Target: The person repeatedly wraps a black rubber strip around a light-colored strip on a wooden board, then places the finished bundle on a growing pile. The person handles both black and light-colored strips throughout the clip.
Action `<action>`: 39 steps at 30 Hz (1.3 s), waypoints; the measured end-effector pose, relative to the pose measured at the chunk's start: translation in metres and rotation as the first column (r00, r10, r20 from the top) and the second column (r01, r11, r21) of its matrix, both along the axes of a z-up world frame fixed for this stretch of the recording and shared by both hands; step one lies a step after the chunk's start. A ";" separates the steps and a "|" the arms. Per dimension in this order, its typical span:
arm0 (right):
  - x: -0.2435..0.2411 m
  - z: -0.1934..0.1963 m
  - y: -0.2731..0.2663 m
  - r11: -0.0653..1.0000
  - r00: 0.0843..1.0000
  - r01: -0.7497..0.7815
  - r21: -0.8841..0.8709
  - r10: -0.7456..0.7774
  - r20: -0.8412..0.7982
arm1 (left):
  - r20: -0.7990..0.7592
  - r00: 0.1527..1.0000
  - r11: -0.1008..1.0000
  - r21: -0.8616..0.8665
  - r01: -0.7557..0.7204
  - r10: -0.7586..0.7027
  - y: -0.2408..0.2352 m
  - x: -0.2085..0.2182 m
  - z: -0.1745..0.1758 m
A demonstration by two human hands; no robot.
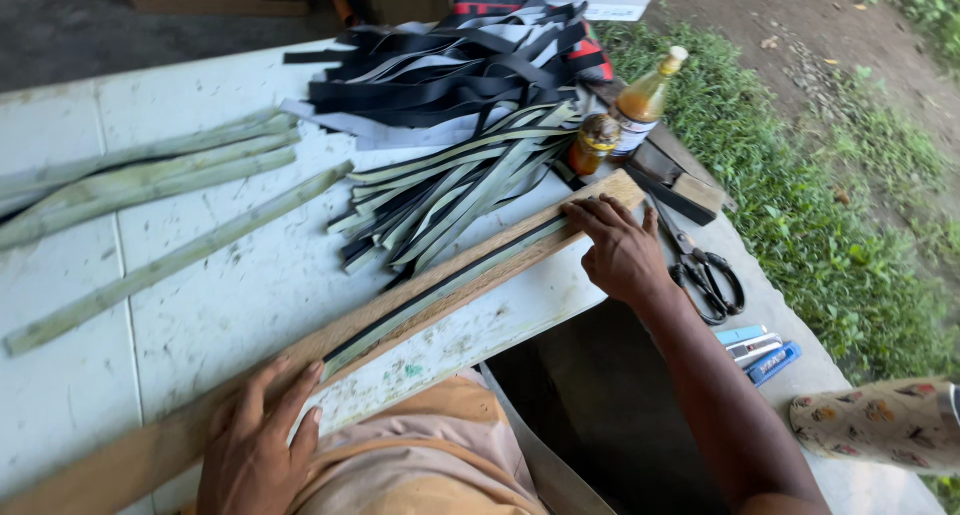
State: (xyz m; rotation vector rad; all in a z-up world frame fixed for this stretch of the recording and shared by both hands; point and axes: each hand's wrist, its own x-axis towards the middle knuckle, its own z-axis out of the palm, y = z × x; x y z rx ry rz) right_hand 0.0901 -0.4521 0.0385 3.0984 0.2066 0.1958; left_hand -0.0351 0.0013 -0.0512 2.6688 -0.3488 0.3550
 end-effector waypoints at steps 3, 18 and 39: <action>0.008 -0.003 -0.012 0.996 1.000 0.003 0.085 -0.003 0.005 | -0.055 0.998 0.999 0.041 -0.002 0.004 0.007 0.005 -0.021; 0.065 -0.002 -0.066 0.877 0.975 0.030 0.480 0.081 -0.209 | -0.070 0.997 0.999 0.032 -0.023 0.025 0.006 0.010 -0.024; 0.187 0.075 -0.033 0.997 0.988 -0.027 0.073 0.016 0.150 | -0.340 0.939 0.990 -0.099 -0.097 0.058 0.021 0.027 0.061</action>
